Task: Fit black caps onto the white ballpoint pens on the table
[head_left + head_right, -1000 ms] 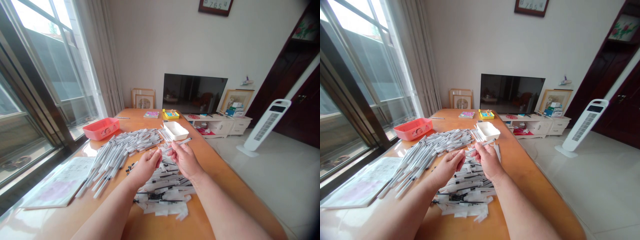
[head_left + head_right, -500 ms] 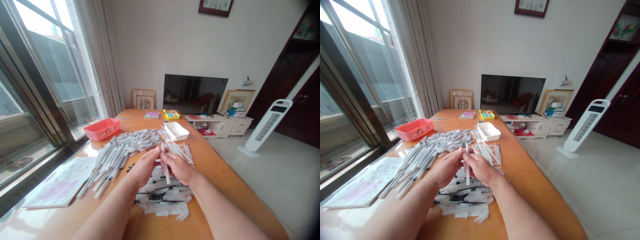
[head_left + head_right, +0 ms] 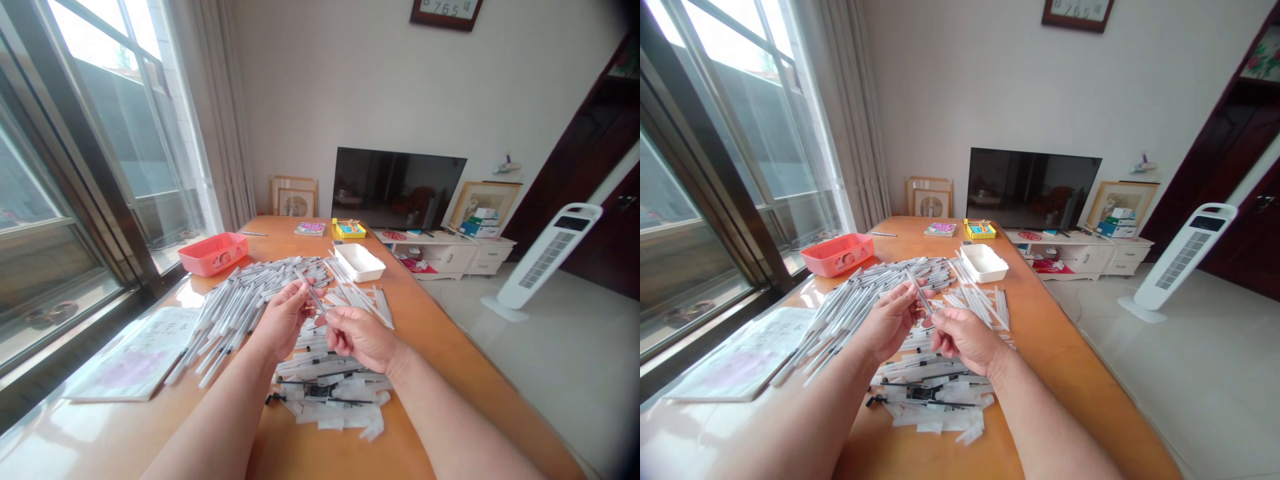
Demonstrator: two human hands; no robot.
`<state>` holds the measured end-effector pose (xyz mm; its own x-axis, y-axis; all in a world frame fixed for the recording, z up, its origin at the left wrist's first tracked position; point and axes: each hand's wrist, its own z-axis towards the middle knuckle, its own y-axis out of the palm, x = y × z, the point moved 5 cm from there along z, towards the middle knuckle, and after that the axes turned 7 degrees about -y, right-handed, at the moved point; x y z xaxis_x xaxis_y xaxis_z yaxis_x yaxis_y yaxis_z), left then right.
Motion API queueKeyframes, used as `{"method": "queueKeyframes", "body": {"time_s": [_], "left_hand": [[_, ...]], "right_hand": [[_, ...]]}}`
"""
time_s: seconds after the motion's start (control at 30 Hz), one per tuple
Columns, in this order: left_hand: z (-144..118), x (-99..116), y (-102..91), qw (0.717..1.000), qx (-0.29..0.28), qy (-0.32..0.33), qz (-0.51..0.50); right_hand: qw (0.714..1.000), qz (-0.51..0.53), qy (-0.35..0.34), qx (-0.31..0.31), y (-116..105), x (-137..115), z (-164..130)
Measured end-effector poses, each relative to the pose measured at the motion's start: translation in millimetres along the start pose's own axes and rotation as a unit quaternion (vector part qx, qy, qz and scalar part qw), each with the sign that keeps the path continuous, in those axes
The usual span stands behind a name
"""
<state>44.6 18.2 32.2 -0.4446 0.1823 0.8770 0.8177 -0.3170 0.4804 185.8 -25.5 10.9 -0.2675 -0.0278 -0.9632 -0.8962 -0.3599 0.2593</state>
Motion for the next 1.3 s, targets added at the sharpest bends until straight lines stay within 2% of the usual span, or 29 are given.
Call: {"method": "queueKeyframes", "body": {"time_s": [0.1, 0.2, 0.3, 0.47, 0.6, 0.7, 0.8, 0.93, 1.03, 1.13, 1.3], "left_hand": [[-2, 0, 1.4, 0.999, -0.032, -0.011, 0.013], [1, -2, -4.3, 1.0, 0.008, 0.005, 0.018], [3, -7, -5.7, 0.998, 0.055, 0.015, 0.02], [6, -8, -9.7, 0.992, 0.117, 0.033, 0.016], [6, 8, -35.6, 0.973, 0.214, 0.078, -0.035], [6, 15, -42.1, 0.974, 0.205, 0.08, -0.051], [6, 14, -36.1, 0.98, 0.178, 0.071, -0.052], [5, 8, -30.6, 0.982, 0.178, 0.052, -0.042], [6, 2, -26.6, 0.987, 0.156, 0.03, -0.022], [6, -7, -17.5, 0.994, 0.11, -0.005, 0.001], [5, -15, -4.1, 0.999, 0.029, -0.009, 0.018]], "right_hand": [[1.0, 0.016, 0.012, -0.016, 1, -1, -2], [1.0, -0.026, -0.012, -0.005, -1, -5, -1], [0.99, -0.124, -0.058, 0.023, -4, -10, 2], [0.933, -0.319, -0.152, 0.071, -3, -21, 0], [0.885, -0.401, -0.203, 0.121, -6, -27, -5], [0.869, -0.429, -0.199, 0.142, -17, -26, -3], [0.854, -0.46, -0.192, 0.149, -27, -23, 0], [0.836, -0.491, -0.183, 0.165, -32, -21, 1], [0.841, -0.465, -0.213, 0.179, -27, -26, -2], [0.867, -0.42, -0.223, 0.151, -18, -27, -1], [0.928, -0.33, -0.137, 0.101, -13, -8, 6]]}}
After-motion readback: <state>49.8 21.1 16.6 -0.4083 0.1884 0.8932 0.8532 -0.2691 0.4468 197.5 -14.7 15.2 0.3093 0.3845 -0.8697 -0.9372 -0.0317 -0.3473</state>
